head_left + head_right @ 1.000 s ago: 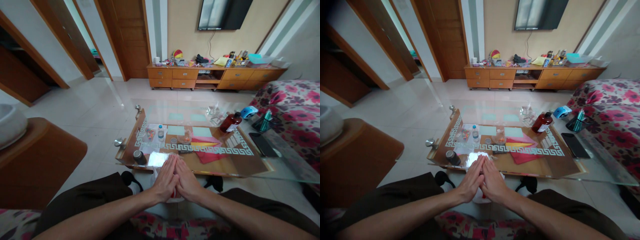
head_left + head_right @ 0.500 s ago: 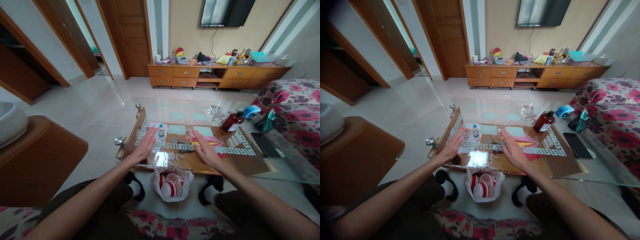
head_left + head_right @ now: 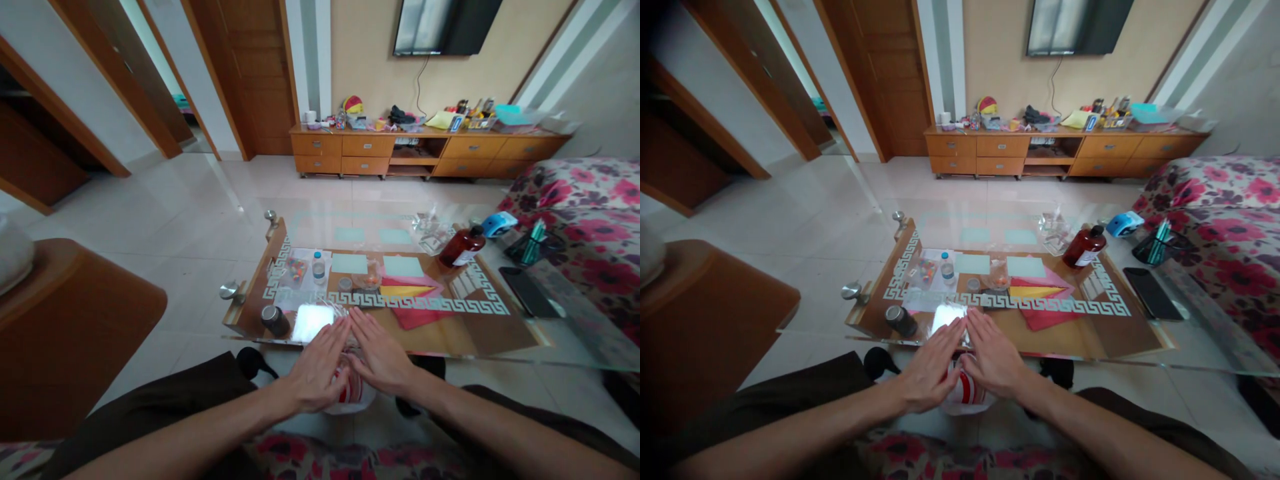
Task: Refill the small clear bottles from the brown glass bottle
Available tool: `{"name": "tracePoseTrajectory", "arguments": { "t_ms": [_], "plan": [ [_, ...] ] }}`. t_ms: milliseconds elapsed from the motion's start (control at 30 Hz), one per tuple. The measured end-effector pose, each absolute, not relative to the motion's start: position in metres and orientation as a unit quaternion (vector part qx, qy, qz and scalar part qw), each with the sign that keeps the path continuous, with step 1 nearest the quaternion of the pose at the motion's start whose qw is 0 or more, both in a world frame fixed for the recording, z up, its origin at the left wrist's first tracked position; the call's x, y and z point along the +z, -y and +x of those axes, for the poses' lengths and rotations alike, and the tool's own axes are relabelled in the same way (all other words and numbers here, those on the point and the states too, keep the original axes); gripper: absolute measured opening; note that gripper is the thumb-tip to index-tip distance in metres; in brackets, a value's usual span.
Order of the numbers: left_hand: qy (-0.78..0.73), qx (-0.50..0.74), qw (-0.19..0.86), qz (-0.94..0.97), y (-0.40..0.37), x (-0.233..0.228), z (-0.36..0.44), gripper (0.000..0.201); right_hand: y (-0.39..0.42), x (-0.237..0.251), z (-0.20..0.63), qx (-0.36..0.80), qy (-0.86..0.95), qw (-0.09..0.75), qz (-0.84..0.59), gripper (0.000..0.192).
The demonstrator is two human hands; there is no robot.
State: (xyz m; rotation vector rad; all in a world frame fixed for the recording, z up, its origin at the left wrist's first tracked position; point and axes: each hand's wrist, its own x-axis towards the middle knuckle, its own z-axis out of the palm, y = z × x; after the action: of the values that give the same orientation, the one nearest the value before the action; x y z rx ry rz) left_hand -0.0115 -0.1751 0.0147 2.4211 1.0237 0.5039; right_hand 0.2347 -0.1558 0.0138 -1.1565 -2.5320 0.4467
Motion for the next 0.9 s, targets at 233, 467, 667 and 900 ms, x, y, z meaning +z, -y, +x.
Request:
{"name": "tracePoseTrajectory", "arguments": {
  "t_ms": [233, 467, 667, 900],
  "plan": [
    [-0.333, 0.215, 0.278, 0.875, 0.246, -0.005, -0.012, 0.096, 0.223, -0.001, 0.222, 0.187, 0.886, 0.165, -0.391, 0.098],
    [-0.325, 0.238, 0.255, 0.879, 0.201, 0.033, -0.016, 0.084, 0.174, 0.048, 0.245, 0.148, 0.896, 0.191, -0.373, 0.088],
    [-0.556, 0.189, 0.118, 0.801, 0.054, 0.040, -0.095, 0.068, 0.065, 0.035, 0.350, 0.079, 0.810, 0.188, -0.549, 0.076],
    [-0.640, 0.128, 0.058, 0.755, 0.016, 0.000, -0.133, 0.078, 0.040, -0.002, 0.374, 0.036, 0.770, 0.164, -0.616, 0.080]
  ]
}}
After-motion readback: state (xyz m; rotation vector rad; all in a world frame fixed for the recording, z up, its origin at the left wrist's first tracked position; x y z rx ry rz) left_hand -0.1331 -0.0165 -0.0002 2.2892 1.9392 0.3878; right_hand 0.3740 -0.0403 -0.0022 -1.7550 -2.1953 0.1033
